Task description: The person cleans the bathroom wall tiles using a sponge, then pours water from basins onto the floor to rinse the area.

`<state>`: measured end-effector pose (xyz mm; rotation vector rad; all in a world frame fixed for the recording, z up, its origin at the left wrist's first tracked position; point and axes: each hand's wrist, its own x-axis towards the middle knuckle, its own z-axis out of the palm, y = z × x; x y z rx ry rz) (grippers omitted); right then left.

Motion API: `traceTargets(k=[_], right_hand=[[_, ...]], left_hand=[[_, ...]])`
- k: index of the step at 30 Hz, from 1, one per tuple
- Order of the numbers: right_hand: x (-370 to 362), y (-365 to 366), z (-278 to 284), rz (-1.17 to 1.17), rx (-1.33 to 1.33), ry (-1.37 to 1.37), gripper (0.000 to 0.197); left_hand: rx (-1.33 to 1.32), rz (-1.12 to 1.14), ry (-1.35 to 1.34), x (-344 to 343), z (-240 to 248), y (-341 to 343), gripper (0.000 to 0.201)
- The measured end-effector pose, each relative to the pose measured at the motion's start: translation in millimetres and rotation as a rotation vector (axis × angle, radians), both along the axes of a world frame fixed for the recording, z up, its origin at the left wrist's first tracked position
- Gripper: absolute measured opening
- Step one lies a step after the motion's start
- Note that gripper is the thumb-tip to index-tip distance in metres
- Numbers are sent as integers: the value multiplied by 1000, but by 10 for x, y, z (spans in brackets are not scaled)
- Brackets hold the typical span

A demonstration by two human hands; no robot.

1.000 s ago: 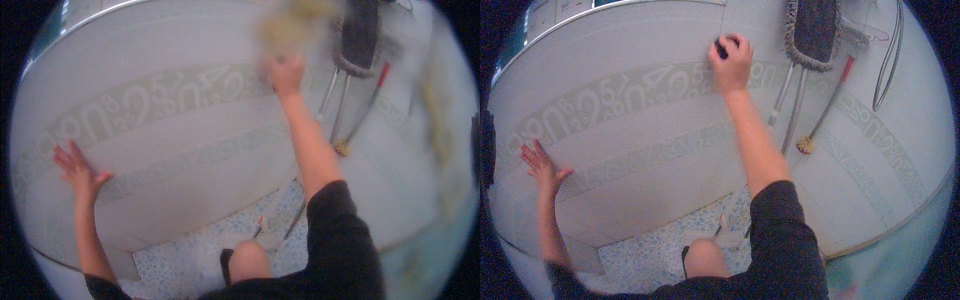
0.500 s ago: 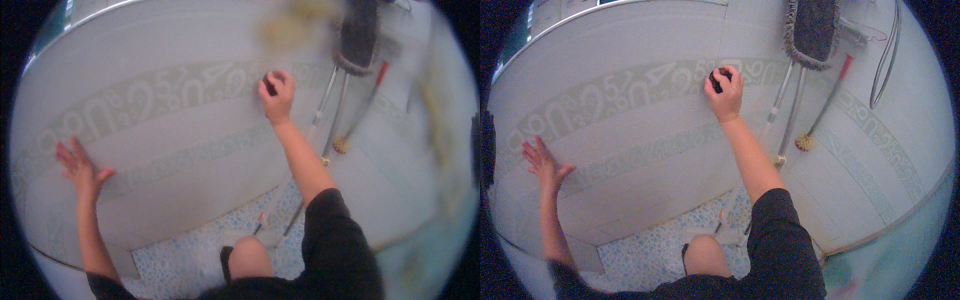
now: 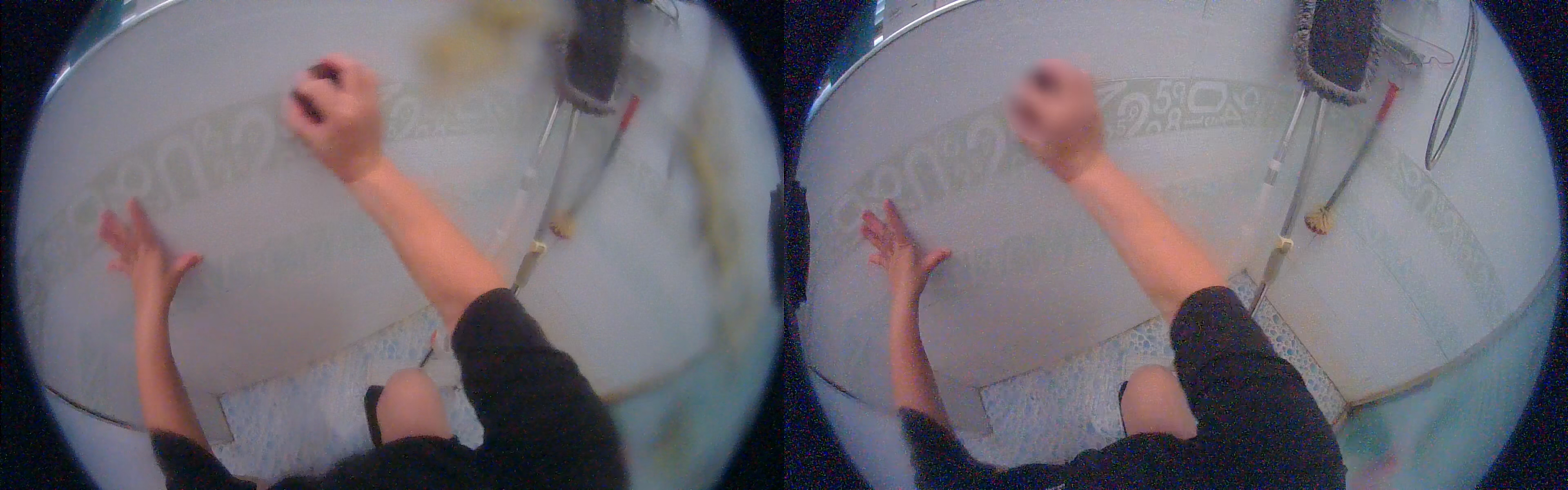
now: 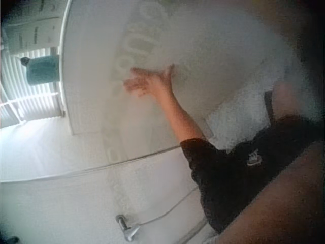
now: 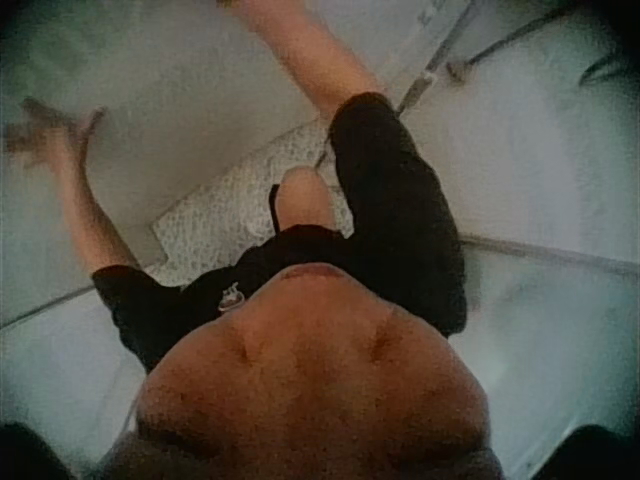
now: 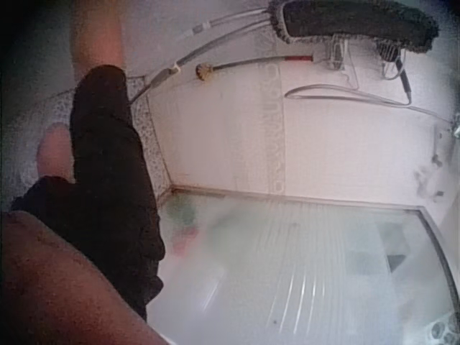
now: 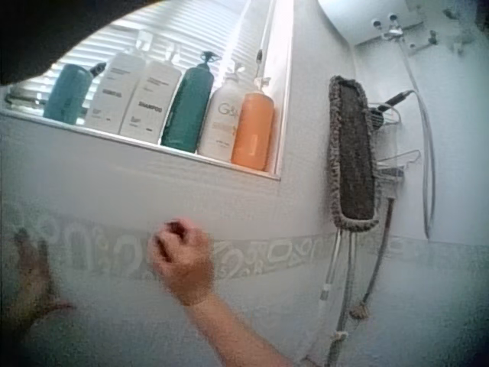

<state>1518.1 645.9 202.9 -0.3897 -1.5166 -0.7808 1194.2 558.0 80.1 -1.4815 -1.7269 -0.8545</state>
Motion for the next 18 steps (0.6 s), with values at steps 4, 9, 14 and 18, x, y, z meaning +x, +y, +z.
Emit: traceTargets(k=[4,9,14,18], right_hand=[[82,143,84,45,5,-150,18],[1948,502,111,-314,-340,345,20],[506,194,65,-393,4,189,19],[-783,-179,228,-155,47,46,26]], left_hand=[[-60,43,41,-143,102,-101,145],[65,43,-157,-603,121,-167,149],[70,63,-104,-763,25,-303,153],[86,22,-61,-758,-11,-310,152]])
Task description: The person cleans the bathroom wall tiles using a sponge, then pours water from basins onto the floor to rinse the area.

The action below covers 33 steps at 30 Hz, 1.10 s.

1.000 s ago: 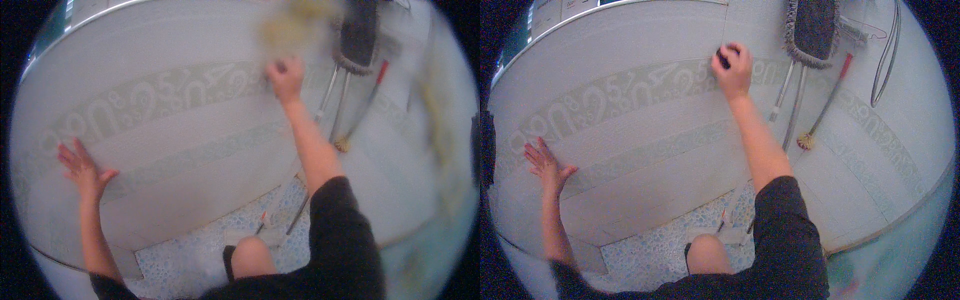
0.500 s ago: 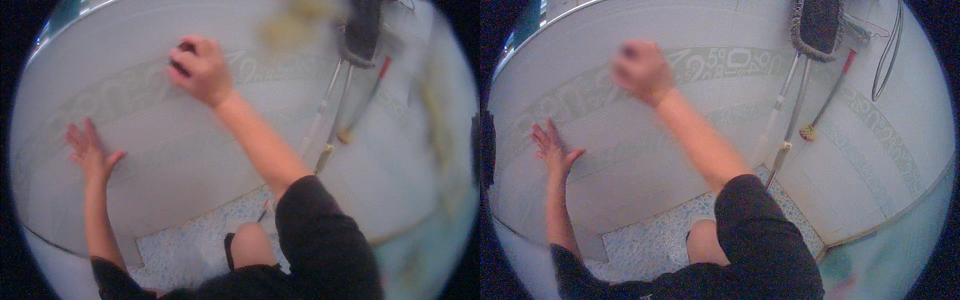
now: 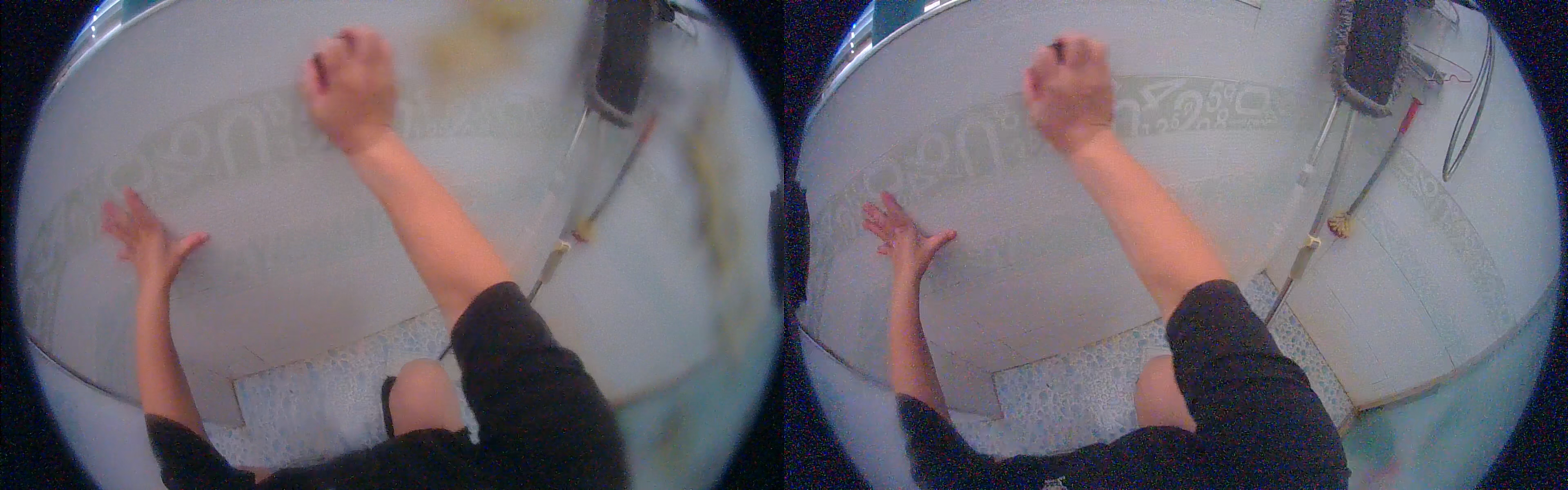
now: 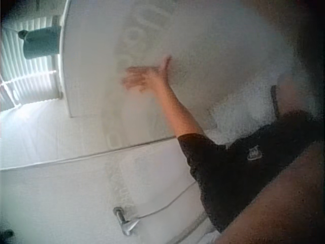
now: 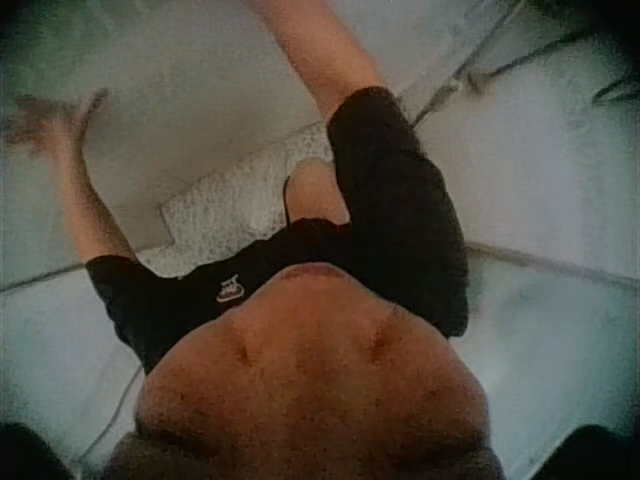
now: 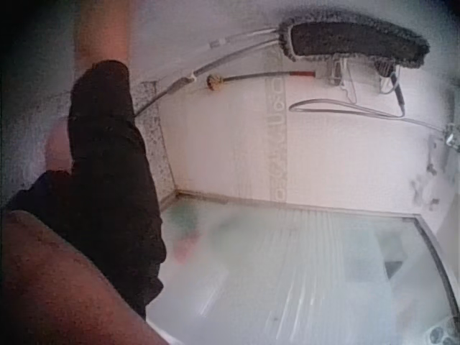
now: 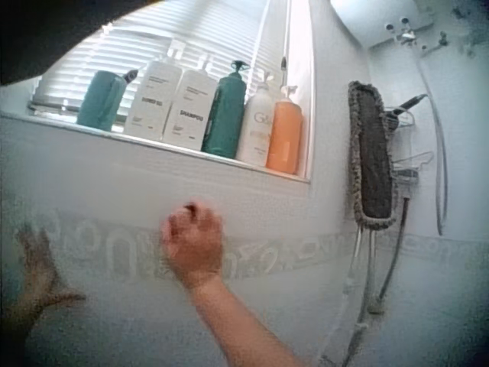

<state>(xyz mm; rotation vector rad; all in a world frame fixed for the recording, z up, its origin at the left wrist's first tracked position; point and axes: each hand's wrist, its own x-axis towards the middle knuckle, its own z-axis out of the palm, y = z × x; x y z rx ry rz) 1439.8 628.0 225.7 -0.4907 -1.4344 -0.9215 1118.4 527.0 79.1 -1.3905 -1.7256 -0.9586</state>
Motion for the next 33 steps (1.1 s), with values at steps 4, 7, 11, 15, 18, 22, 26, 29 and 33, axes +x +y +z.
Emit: traceTargets(k=[4,7,11,15,18,22,26,29,33], right_hand=[[246,192,29,137,-80,-196,29],[1372,671,-76,-119,-95,-57,27],[1290,648,-182,-217,-152,259,22],[-329,149,-187,80,-21,68,21],[-972,-196,-176,87,-118,11,23],[-409,-4,-172,160,-30,-72,28],[874,253,-306,-23,-238,76,14],[1349,101,-255,-125,-140,319,13],[283,104,-415,13,-236,269,16]], left_hand=[[-116,14,30,-147,79,-78,149],[-276,90,45,-143,49,-17,150],[-241,99,54,-234,-5,-82,151],[-242,92,64,-252,-30,-132,153],[-242,84,69,-193,-29,-117,153],[-262,80,51,-228,-18,-152,153],[-249,89,42,-311,-66,-234,153],[-249,71,38,-193,-54,-164,155],[-246,110,63,-184,-114,-159,157]])
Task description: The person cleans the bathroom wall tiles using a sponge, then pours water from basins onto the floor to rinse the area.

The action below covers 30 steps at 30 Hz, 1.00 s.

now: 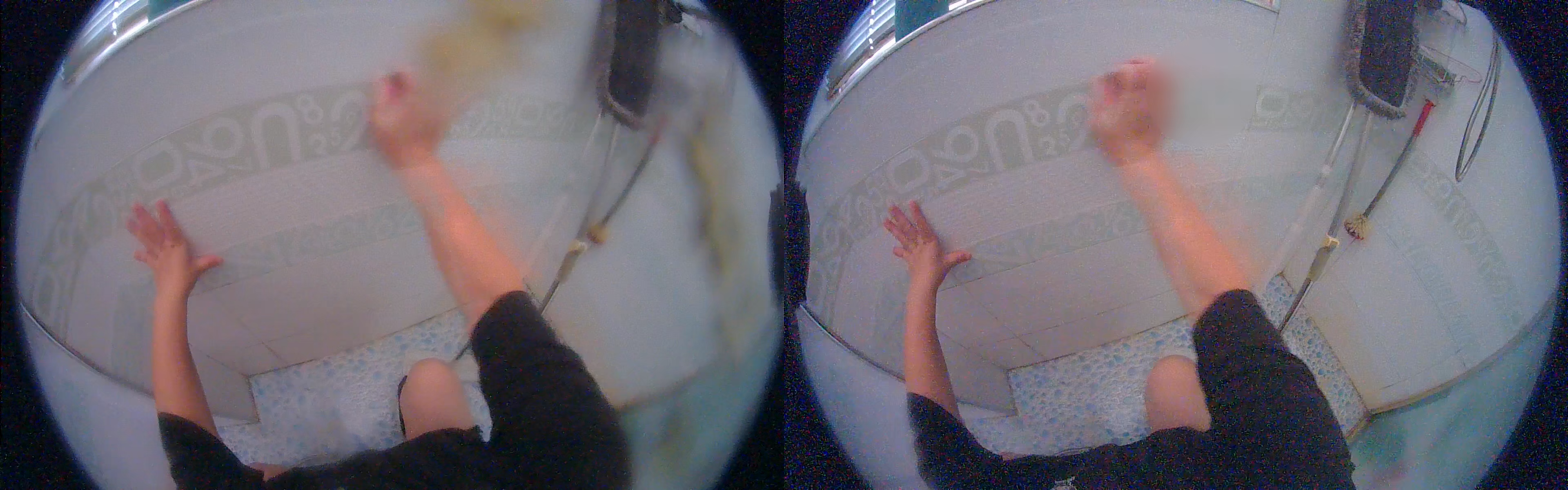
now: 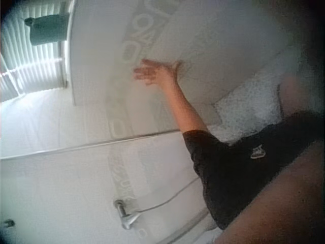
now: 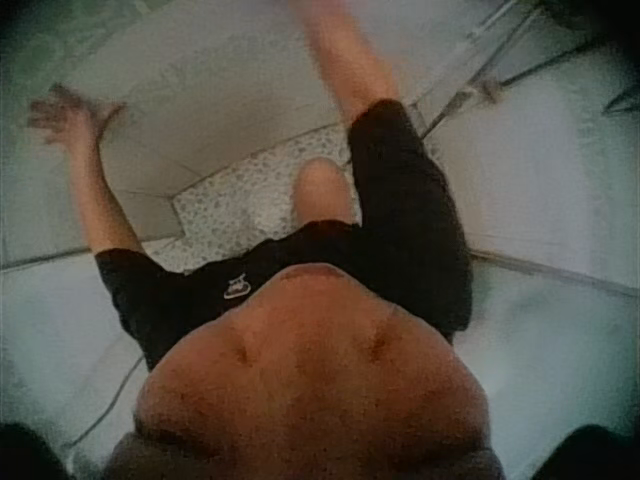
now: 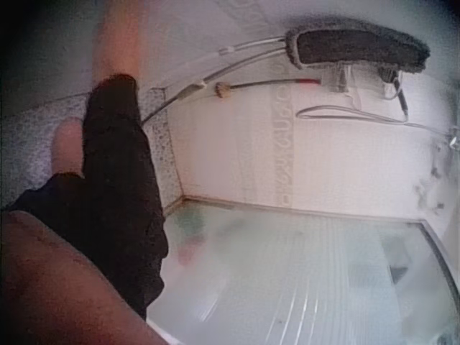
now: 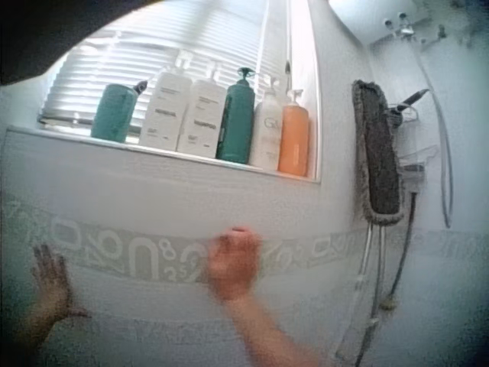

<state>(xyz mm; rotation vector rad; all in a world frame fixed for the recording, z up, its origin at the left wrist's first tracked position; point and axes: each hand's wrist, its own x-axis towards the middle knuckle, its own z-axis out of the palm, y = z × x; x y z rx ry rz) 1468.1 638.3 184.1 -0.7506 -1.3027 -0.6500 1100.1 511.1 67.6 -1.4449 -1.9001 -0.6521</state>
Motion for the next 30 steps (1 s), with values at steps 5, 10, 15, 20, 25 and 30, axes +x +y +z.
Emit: traceTargets(k=[5,10,15,20,25,30], right_hand=[[-907,-360,110,99,116,-206,26],[268,188,110,157,162,-287,22],[1038,-72,281,-115,-398,262,32],[-433,-132,308,135,184,-70,21],[-1055,-445,419,162,161,-368,26],[342,-122,897,-43,180,-311,22]], left_hand=[[-22,32,-17,36,10,11,155],[26,-35,-4,-15,3,3,153],[37,-30,16,-105,-27,-41,155],[-17,4,-21,-112,14,-116,151],[31,-19,-8,-313,-37,-130,157],[77,-90,-26,-451,-73,-302,156]])
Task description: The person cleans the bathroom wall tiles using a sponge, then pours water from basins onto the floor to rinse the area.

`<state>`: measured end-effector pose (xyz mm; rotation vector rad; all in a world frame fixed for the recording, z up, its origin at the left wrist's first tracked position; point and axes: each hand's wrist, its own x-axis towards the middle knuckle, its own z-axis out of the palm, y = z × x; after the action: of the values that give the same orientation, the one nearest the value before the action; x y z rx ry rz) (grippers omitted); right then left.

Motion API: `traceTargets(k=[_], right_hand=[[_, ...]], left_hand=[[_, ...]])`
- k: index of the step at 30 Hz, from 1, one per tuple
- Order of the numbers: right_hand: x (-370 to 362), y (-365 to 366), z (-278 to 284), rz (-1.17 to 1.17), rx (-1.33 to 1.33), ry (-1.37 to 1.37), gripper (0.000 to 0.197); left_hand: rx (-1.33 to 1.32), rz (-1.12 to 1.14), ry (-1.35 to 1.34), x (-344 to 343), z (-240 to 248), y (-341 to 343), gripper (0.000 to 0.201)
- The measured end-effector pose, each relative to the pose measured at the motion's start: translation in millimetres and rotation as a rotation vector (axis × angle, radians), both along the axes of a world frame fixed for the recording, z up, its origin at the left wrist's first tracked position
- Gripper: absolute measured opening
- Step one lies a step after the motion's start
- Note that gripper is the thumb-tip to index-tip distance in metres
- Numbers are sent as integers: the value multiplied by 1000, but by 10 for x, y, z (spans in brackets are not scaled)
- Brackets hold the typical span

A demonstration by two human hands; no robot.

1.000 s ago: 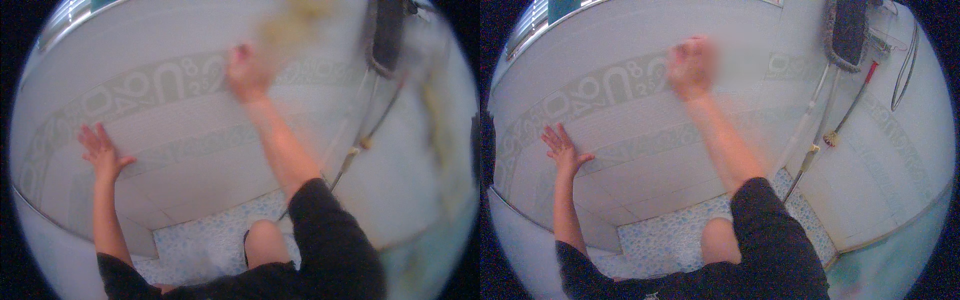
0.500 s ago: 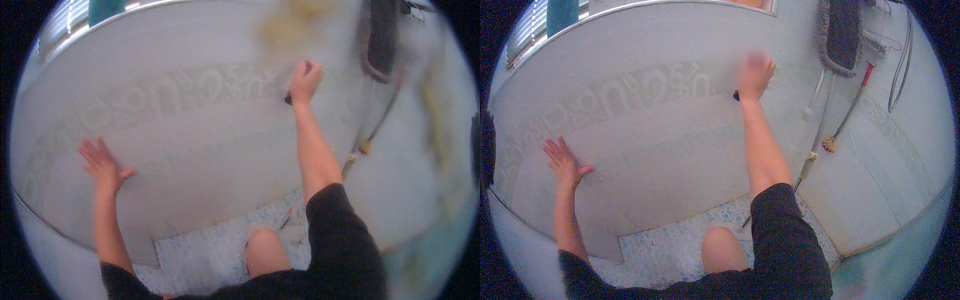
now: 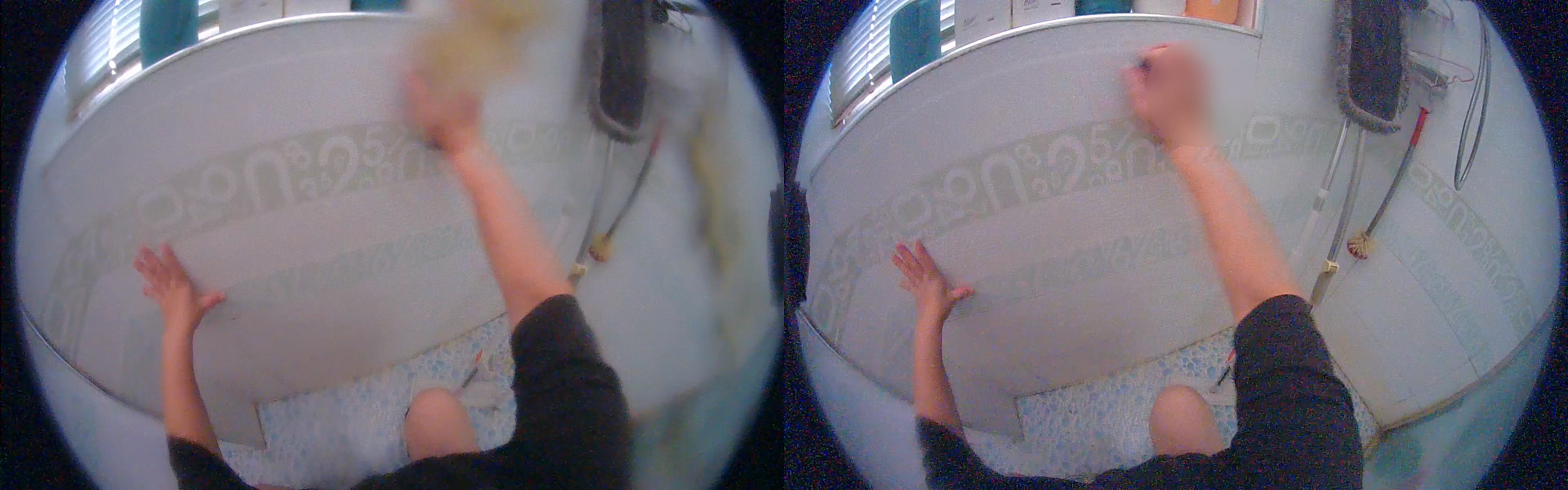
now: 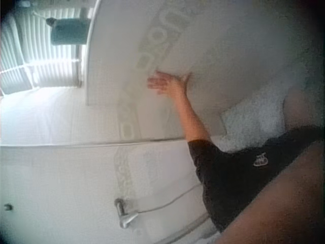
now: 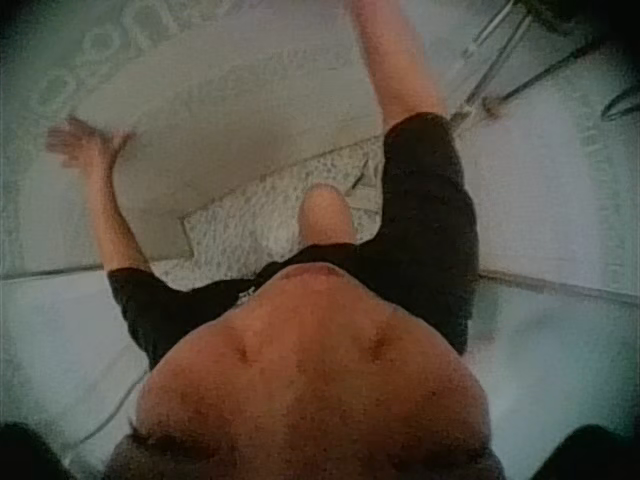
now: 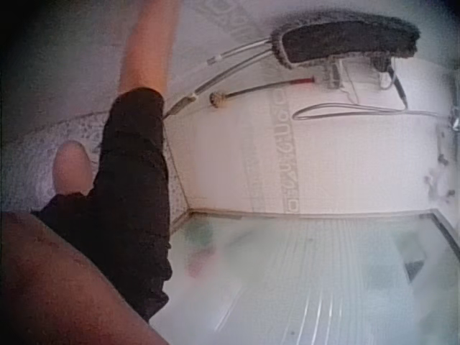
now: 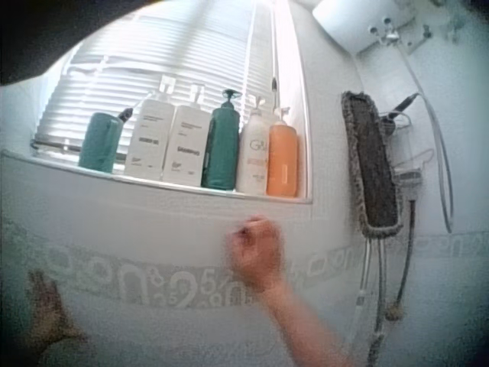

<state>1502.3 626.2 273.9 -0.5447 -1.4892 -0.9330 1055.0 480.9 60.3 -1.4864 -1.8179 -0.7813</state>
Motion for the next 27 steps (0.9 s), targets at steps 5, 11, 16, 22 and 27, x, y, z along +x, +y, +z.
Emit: traceTargets(k=[5,11,16,22,27], right_hand=[[817,313,373,-168,29,425,19],[-1892,-733,348,129,12,154,37],[-1895,-1024,358,87,-63,-86,38],[232,-113,564,-104,234,94,27],[1009,55,476,-135,211,470,23]], left_hand=[[-39,15,-23,-45,49,-219,156],[-87,119,7,-290,-40,-468,155],[1,-10,108,-502,71,-631,154],[-7,-6,70,-284,41,-516,154],[-6,18,57,-159,-22,-375,155]])
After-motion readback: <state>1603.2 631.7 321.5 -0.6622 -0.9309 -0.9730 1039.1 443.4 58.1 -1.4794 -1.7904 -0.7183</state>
